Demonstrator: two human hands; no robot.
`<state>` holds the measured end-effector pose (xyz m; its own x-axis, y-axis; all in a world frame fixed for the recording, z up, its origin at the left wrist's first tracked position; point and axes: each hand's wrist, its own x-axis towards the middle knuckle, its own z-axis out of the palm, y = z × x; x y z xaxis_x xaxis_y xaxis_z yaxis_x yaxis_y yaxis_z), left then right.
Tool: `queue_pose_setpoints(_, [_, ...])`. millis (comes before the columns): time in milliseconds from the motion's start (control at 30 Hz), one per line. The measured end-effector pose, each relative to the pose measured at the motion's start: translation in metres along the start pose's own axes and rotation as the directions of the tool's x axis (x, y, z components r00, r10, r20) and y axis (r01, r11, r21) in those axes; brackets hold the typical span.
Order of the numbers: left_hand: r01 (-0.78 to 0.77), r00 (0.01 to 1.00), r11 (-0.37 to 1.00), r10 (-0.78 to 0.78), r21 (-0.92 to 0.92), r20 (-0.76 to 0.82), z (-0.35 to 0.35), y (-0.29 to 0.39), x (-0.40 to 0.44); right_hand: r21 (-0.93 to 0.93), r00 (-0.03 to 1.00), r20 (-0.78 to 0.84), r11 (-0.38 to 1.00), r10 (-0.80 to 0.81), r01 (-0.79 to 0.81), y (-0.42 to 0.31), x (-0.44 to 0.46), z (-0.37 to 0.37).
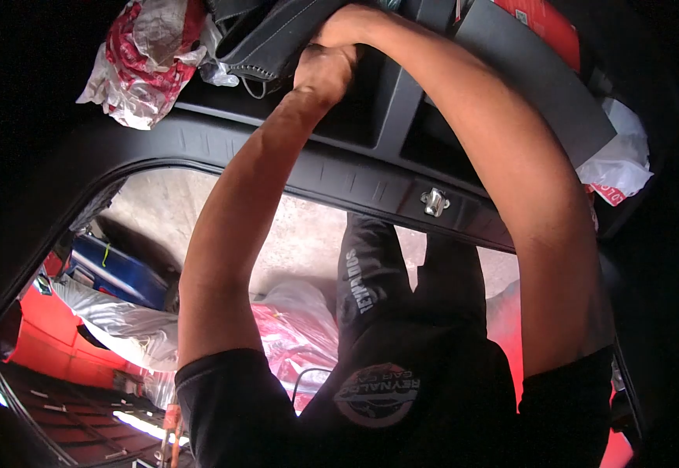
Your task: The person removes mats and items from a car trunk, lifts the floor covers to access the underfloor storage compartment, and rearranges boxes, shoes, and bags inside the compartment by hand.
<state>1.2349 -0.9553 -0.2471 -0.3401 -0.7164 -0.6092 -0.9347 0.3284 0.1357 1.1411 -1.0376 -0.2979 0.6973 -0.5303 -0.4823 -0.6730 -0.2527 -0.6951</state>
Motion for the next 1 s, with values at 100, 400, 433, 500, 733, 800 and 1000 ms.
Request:
queue_pose_setpoints(100, [-0.037, 0.993, 0.999, 0.037, 0.000, -0.115, 0.018, -0.005, 0.005, -0.074, 0.999, 0.019, 0.997, 0.030, -0.028, -0.010, -0.006, -0.004])
queue_pose_setpoints(400, [-0.171, 0.938, 0.985, 0.165, 0.006, -0.304, 0.043, -0.037, 0.020, 0.252, 0.926, -0.183, 0.926, 0.330, -0.281, -0.044, -0.024, 0.018])
queue_pose_setpoints(433, [-0.172, 0.945, 0.985, 0.164, -0.006, -0.283, 0.044, -0.038, 0.021, 0.385, 0.859, -0.276, 0.868, 0.431, -0.313, -0.061, -0.053, 0.014])
queue_pose_setpoints(500, [-0.199, 0.949, 0.980, 0.193, 0.004, -0.247, 0.038, -0.034, 0.023, 0.488, 0.774, -0.478, 0.859, 0.414, -0.158, -0.078, -0.092, 0.013])
queue_pose_setpoints(733, [-0.613, 0.759, 0.782, 0.622, 0.107, -0.192, 0.033, -0.016, -0.012, 0.494, 0.529, -0.772, 0.856, 0.353, 0.150, -0.121, -0.356, 0.016])
queue_pose_setpoints(800, [-0.649, 0.760, 0.743, 0.620, -0.166, -0.195, 0.010, 0.012, -0.048, 0.515, 0.369, -0.718, 0.807, 0.590, -0.289, -0.095, -0.436, 0.024])
queue_pose_setpoints(1000, [-0.046, 0.986, 0.538, 0.158, -0.842, 0.047, -0.060, 0.103, -0.105, 0.371, 0.071, -0.752, 0.510, 0.655, -0.776, -0.009, -0.500, 0.075])
